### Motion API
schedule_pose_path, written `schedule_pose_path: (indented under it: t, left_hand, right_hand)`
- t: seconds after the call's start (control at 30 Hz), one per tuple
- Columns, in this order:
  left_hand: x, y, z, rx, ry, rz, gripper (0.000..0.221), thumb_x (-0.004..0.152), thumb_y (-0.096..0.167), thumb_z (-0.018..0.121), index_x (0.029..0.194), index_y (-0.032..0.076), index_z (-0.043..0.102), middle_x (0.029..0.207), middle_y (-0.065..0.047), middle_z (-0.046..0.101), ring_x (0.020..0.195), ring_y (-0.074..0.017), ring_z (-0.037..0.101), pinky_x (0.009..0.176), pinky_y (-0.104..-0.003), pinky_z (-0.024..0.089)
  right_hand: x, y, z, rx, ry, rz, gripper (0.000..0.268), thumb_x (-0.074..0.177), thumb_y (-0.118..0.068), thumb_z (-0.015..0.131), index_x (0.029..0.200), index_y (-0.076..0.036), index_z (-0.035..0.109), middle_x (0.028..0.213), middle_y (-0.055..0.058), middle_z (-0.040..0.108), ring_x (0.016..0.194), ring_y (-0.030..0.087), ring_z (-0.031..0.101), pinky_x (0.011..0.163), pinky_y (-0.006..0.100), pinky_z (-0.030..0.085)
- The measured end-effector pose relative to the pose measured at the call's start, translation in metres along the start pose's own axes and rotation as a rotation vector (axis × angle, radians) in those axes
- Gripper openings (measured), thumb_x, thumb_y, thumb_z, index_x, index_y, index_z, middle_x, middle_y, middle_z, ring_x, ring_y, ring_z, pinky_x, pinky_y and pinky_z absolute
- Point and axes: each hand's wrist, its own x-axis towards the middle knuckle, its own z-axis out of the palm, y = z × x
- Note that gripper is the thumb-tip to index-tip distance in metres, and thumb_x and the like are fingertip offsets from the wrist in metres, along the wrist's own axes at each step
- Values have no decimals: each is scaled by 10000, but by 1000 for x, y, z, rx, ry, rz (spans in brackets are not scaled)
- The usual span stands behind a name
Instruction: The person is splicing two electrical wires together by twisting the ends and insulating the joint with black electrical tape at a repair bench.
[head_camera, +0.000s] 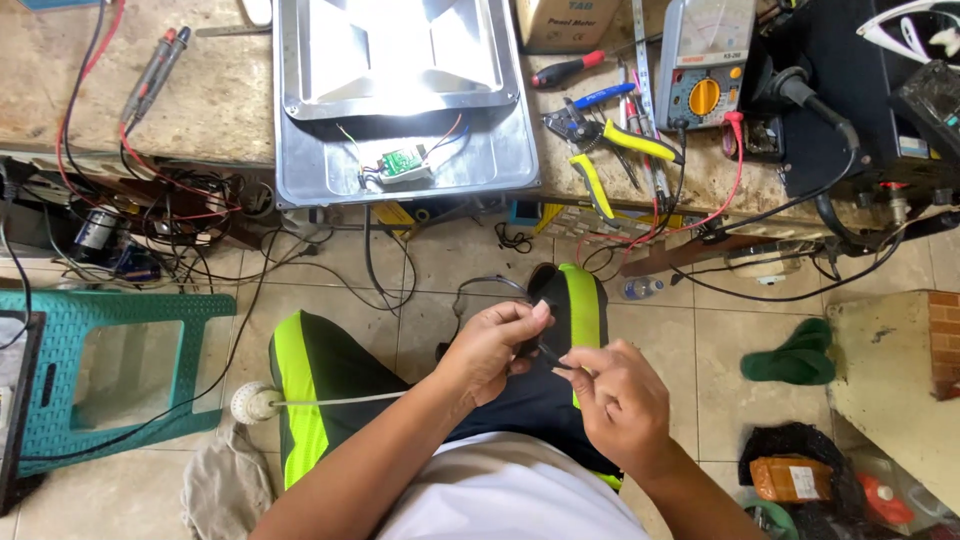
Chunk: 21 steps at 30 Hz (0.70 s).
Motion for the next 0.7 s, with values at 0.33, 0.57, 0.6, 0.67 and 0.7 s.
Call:
schedule_pose_path:
  t: [0.33, 0.57, 0.6, 0.67, 0.7]
  left_hand:
    - [-25, 25, 1, 60, -77, 41, 324, 978, 315, 669, 1038, 7, 752, 879, -75, 705, 567, -100, 596, 367, -164, 258]
    - [-51, 37, 7, 432, -238, 311, 279, 854, 184, 791, 1098, 61, 738, 1089, -60, 593, 743, -100, 548, 587, -188, 392]
    - [-53, 36, 8, 621, -215, 405, 469, 792, 123, 868, 1249, 90, 764, 933, 17, 501, 770, -95, 506, 672, -225, 424]
    - [-52, 26, 8, 572, -167, 505, 425, 787, 83, 877, 1190, 12, 761, 849, -27, 521, 718, -109, 556, 579, -217, 454]
    - [-51, 21, 8, 514, -117, 602, 388, 782, 43, 885, 1131, -66, 756, 765, -72, 541, 665, -124, 607, 486, -210, 484]
  right_hand:
    - [-31, 16, -25, -3, 99, 308, 419, 916, 34, 684, 760, -175, 357, 887, 106, 730, 690, 96, 591, 469, 162, 466]
    - [-39, 46, 7, 562, 232, 990, 414, 882, 31, 689, 728, -151, 351, 1054, 166, 711, 637, 191, 599, 680, 322, 528]
    - [-42, 53, 16, 653, 252, 1059, 395, 891, 37, 676, 725, -148, 370, 1056, 160, 682, 648, 201, 579, 692, 326, 516]
    - [-55, 64, 43, 778, 320, 1068, 367, 919, 23, 687, 799, -156, 390, 1004, 82, 675, 638, 159, 606, 604, 265, 482]
    - [-61, 69, 56, 900, 383, 1078, 344, 946, 9, 698, 873, -164, 410, 951, 4, 668, 628, 116, 633, 516, 204, 448]
